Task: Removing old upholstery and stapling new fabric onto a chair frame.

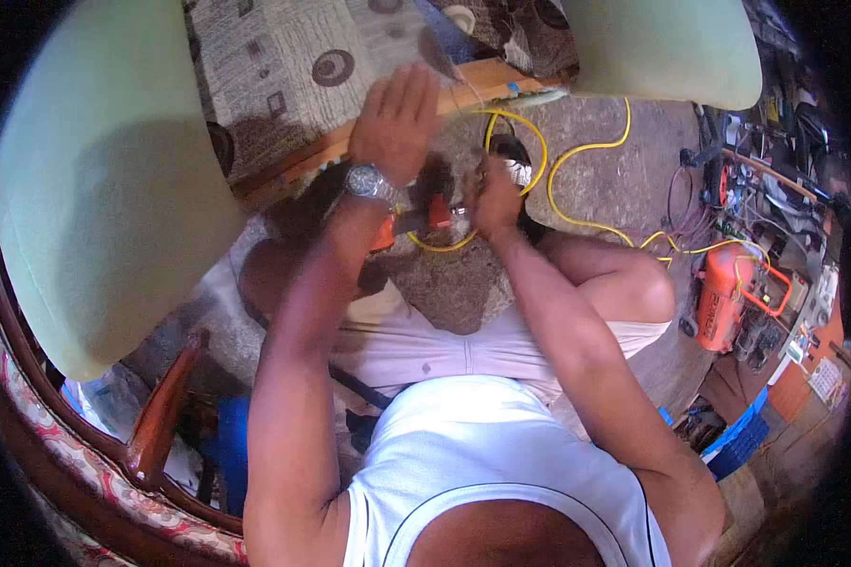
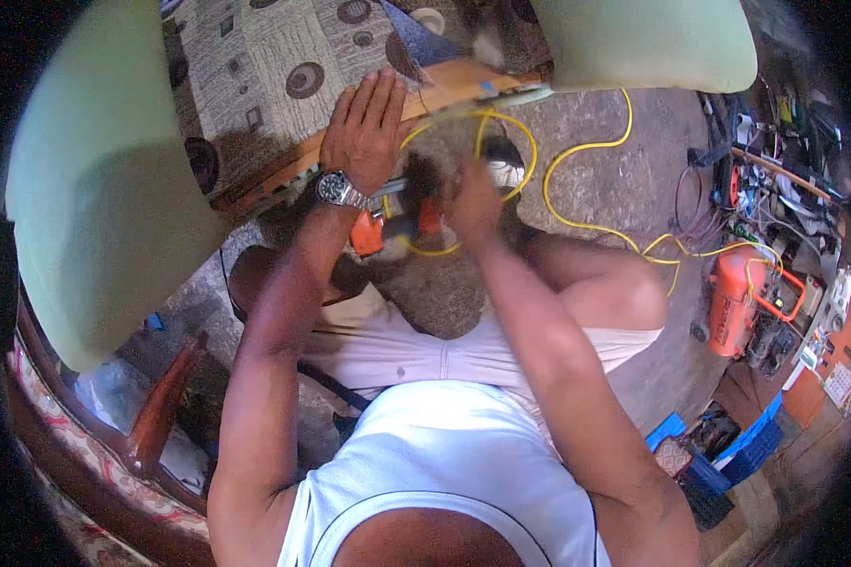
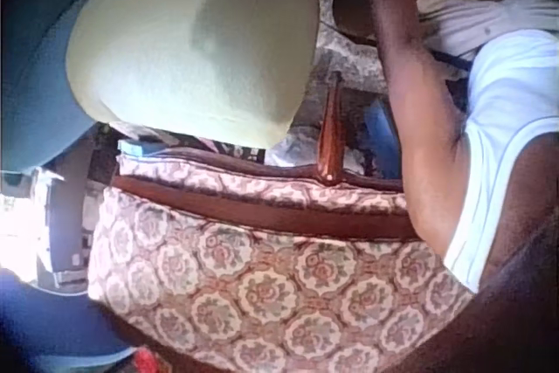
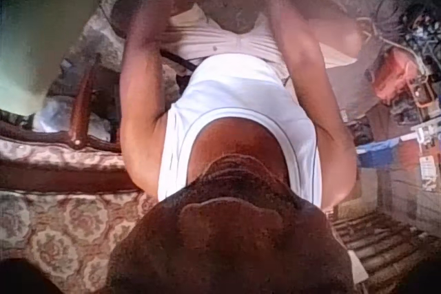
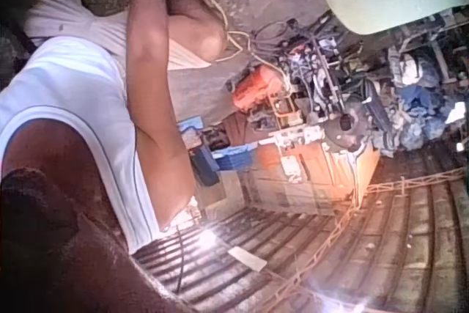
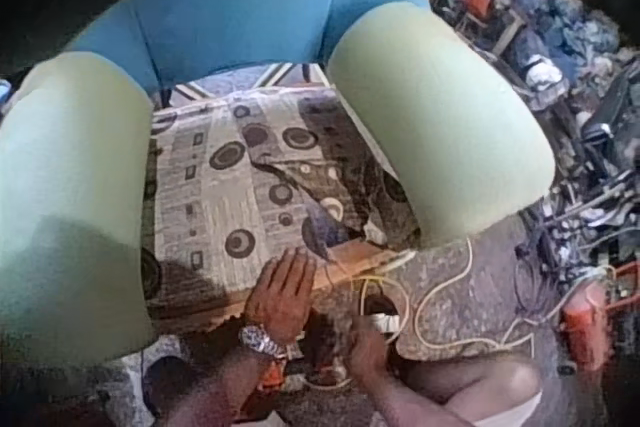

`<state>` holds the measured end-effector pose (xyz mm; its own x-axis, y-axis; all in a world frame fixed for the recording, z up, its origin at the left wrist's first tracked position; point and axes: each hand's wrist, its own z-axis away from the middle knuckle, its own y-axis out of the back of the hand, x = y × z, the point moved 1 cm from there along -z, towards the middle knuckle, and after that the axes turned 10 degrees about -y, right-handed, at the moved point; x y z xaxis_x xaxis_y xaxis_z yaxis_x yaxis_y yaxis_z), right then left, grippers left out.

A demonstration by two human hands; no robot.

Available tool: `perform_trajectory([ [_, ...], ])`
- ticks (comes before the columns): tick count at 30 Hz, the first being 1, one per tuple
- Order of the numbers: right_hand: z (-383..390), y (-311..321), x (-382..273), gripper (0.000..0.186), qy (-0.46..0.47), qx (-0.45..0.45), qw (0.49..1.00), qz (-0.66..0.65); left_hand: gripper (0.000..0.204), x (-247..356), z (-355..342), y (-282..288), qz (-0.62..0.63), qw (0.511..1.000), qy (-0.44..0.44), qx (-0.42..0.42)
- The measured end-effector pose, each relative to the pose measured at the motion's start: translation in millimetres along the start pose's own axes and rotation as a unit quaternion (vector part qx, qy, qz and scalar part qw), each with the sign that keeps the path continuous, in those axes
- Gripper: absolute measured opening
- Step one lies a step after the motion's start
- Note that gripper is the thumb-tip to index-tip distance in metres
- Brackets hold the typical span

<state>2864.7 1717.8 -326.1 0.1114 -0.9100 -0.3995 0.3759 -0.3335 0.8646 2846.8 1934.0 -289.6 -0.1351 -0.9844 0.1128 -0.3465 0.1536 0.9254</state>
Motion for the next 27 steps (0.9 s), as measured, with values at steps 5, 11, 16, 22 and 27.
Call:
perform_trajectory([
  [5,55.5,-98.1,39.4,0.049,0.192,-0.148,0.95,0.196,0.059,6.5,-16.7,1.0,0.017,1.0,-0.004,0.007],
  [11,41.5,-139.5,18.0,0.048,0.237,-0.263,0.885,0.304,0.06,5.5,-8.3,15.4,0.003,0.999,0.026,-0.023],
  [16,25.9,-131.6,32.3,0.054,0.247,-0.332,0.846,0.337,0.054,11.1,-18.4,15.8,0.055,0.998,0.033,-0.023],
  [22,24.4,60.3,-60.1,0.063,0.154,-0.409,0.836,0.331,0.051,-3.9,4.1,14.0,0.035,0.999,0.024,0.03],
  [27,22.6,198.2,-49.1,0.058,0.114,-0.313,0.925,0.181,0.046,0.6,-3.7,2.8,0.038,0.997,-0.004,0.067],
])
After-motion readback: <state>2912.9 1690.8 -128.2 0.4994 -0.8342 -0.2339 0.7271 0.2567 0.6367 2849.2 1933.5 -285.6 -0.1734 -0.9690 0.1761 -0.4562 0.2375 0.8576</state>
